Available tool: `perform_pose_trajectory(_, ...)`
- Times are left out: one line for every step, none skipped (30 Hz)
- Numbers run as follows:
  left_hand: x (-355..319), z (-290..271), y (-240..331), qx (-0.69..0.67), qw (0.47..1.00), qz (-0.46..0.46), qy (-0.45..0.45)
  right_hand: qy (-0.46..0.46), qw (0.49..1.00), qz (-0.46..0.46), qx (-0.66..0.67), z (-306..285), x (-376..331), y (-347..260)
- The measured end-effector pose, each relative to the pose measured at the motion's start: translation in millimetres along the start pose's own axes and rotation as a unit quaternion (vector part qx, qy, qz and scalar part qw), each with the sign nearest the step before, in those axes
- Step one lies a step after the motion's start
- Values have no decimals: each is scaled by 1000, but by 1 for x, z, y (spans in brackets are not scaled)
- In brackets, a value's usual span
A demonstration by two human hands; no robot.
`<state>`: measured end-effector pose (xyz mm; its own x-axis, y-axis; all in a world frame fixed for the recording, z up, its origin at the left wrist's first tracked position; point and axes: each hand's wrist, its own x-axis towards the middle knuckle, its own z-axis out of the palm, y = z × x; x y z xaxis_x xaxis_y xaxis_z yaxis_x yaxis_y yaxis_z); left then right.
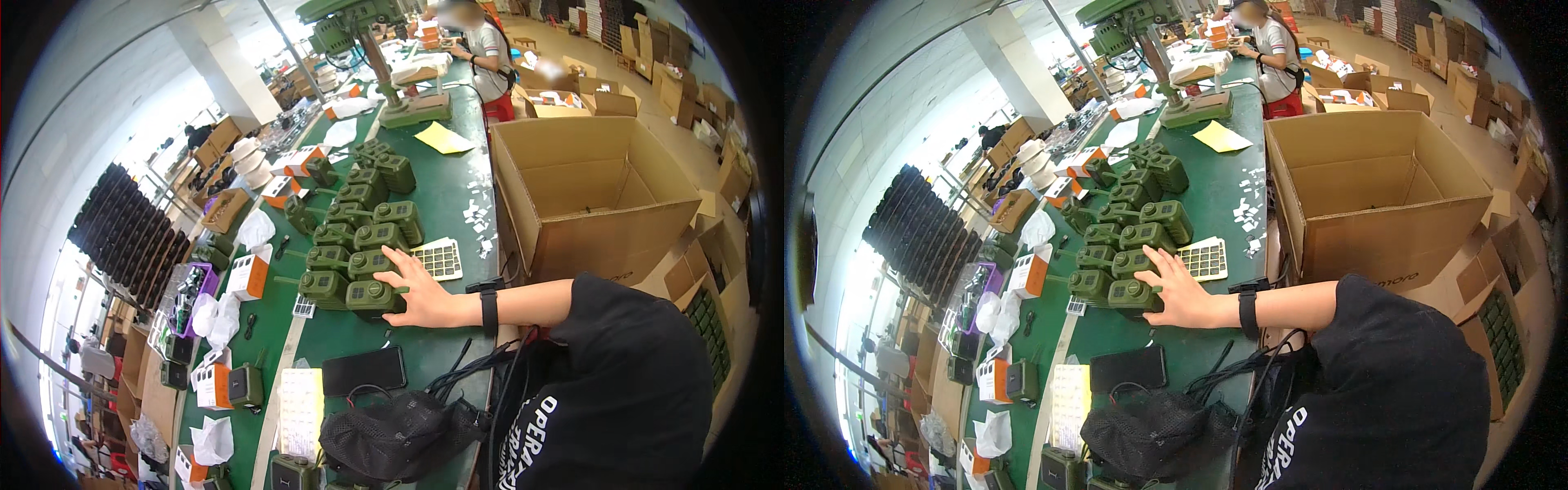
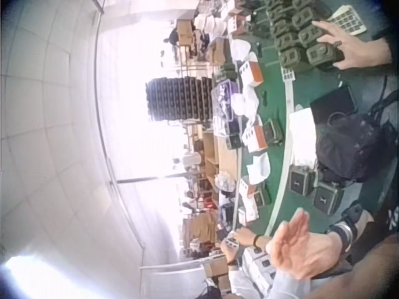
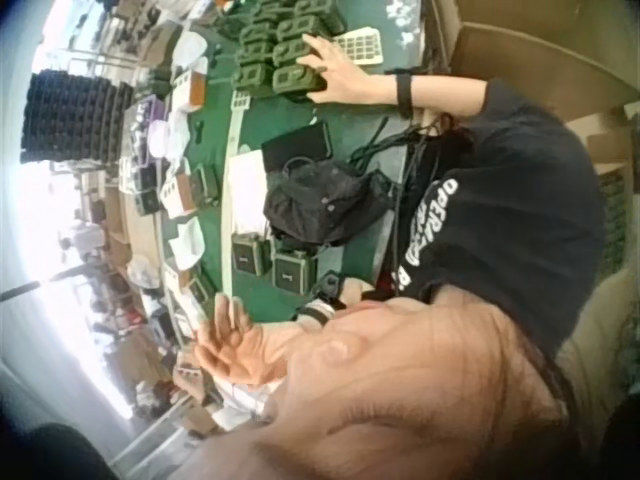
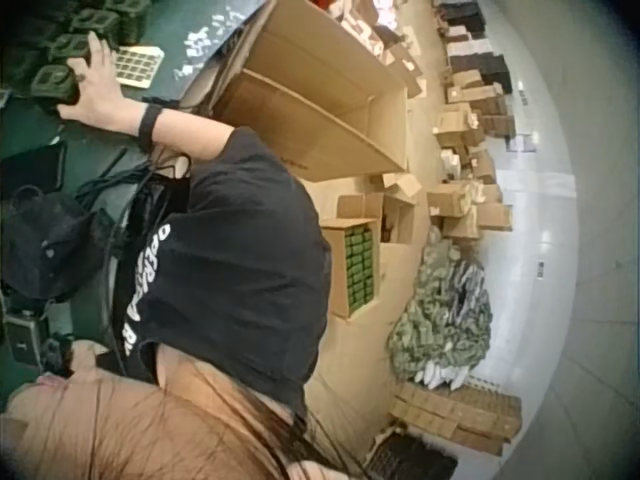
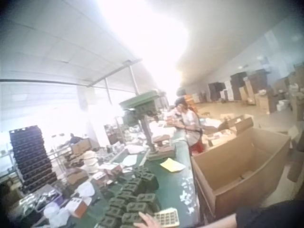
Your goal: Inspect and organize green plastic housings for electronics on a production line.
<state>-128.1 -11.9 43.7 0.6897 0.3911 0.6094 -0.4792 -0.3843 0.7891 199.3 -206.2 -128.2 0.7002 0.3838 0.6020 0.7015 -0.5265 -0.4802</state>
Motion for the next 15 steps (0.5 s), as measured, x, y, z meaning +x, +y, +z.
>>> perform_pose_trajectory(-3,0,1,-30,1000,6,-2,1,1000,1,-3,1,-1,0)
perform_pose_trajectory(-5,1,2,-66,998,15,-4,-3,1000,11,-11,1,-1,-1)
perform_pose_trajectory(-5,3,5,-106,994,25,-8,5,1000,-3,-7,1,-2,-1)
perform_pose_trajectory(-5,4,8,-153,987,40,-17,-1,1000,2,-11,0,-2,-2)
perform_pose_trajectory(-5,6,12,-203,977,53,-28,-15,999,20,-22,0,-2,-2)
perform_pose_trajectory(-4,6,16,-255,964,67,-39,-15,999,21,-24,0,-1,-2)
perform_pose_trajectory(-3,4,19,-303,948,80,-49,-10,1000,3,-19,-1,0,-2)
perform_pose_trajectory(-2,-1,21,-348,932,88,-56,-7,1000,14,-17,-1,1,-1)
perform_pose_trajectory(0,-9,22,-394,912,96,-56,-15,999,28,-24,0,3,-1)
perform_pose_trajectory(1,-20,20,-436,894,92,-51,2,1000,14,-25,1,4,-1)
perform_pose_trajectory(4,-35,16,-479,873,82,-33,13,1000,2,-21,3,5,0)
perform_pose_trajectory(7,-53,9,-522,849,74,-11,6,1000,11,-17,4,6,1)
perform_pose_trajectory(11,-73,1,-564,823,66,12,5,999,25,-34,6,7,2)
perform_pose_trajectory(12,-93,-7,-597,799,64,38,0,1000,19,-19,8,9,4)
perform_pose_trajectory(12,-113,-15,-627,773,67,65,9,1000,22,-13,9,11,6)
